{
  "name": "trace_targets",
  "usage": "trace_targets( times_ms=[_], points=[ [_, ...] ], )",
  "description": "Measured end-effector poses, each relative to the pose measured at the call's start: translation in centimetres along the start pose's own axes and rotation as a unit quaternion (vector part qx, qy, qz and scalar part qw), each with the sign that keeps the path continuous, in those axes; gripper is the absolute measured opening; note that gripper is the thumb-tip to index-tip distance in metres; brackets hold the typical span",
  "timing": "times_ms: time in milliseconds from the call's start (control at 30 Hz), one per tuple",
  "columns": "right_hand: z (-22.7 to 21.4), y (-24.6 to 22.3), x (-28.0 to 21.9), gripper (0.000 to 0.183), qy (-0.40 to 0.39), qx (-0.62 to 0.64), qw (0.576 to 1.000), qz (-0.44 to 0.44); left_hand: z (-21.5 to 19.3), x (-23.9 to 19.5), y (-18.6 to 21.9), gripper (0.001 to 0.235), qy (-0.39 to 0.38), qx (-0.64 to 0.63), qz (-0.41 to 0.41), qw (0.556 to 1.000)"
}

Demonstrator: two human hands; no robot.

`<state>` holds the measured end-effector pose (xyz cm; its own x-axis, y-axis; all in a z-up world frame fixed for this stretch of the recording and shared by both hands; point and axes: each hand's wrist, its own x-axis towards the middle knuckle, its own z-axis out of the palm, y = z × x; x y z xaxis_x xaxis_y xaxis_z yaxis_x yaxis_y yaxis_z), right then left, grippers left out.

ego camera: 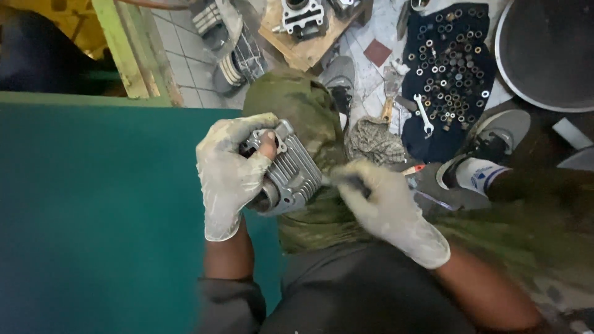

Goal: Manually sanding the cooling fins of a motorcycle engine cylinder block using sandpaper to clean the surface

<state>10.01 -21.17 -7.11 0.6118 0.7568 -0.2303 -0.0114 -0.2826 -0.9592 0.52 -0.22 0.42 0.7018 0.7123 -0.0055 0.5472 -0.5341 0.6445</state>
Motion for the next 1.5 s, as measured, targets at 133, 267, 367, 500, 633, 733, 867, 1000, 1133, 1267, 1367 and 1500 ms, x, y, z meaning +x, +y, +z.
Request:
trace_targets(
  times_ms=[133, 267, 367, 500, 633, 733, 867, 1000, 1133, 1267, 1367, 1500],
  points=[
    [1.2, -0.6, 1.1, 0.015, 0.079, 0.061, 0.995, 0.016, 0.2, -0.5, -0.1, 0.020, 0.005, -0.023, -0.005, 1.000],
    [2.6, -0.8, 1.4, 0.014, 0.097, 0.072, 0.992, -0.020, 0.4, -0.3, -0.2, 0.018, -0.003, -0.036, 0.010, 0.999],
    [2.7, -0.7, 0.7, 0.017, 0.081, 0.065, 0.994, -0.017, 0.5, -0.3, -0.3, 0.018, 0.001, -0.041, 0.019, 0.999],
    [3.0, -0.6, 0.1, 0.016, 0.076, 0.060, 0.995, -0.007, 0.4, -0.4, -1.0, 0.019, 0.001, -0.056, 0.025, 0.998],
    [3.5, -0.7, 3.3, 0.018, 0.044, -0.054, 0.995, -0.074, 0.5, -0.3, -0.5, 0.019, -0.003, -0.042, 0.041, 0.998],
    [3.5, -1.4, 4.0, 0.015, 0.049, 0.006, 0.997, -0.052, 0.3, -0.2, -1.0, 0.018, 0.015, -0.045, 0.026, 0.999],
    [2.7, 0.0, 1.7, 0.013, 0.002, -0.041, 0.997, -0.064, 0.2, 0.0, -1.4, 0.018, 0.010, -0.046, 0.043, 0.998],
    [3.8, 0.3, 4.9, 0.013, 0.052, -0.075, 0.985, -0.145, 0.7, -0.4, -0.1, 0.020, 0.021, 0.010, 0.068, 0.997],
    [2.5, -1.1, 3.7, 0.013, 0.037, -0.044, 0.990, -0.132, 0.9, -0.2, -1.2, 0.022, 0.022, 0.012, 0.040, 0.999],
    [2.2, 1.2, 2.6, 0.013, 0.006, -0.053, 0.992, -0.114, 0.9, -0.2, -1.1, 0.022, 0.016, 0.029, 0.053, 0.998],
    [2.5, 0.4, 4.6, 0.014, 0.035, -0.060, 0.990, -0.124, 1.6, -0.4, -0.4, 0.022, 0.021, 0.045, 0.062, 0.997],
    [2.6, 1.6, 3.7, 0.017, 0.011, -0.069, 0.992, -0.105, 1.1, 0.0, -1.6, 0.020, 0.003, 0.024, 0.093, 0.995]
  ],
)
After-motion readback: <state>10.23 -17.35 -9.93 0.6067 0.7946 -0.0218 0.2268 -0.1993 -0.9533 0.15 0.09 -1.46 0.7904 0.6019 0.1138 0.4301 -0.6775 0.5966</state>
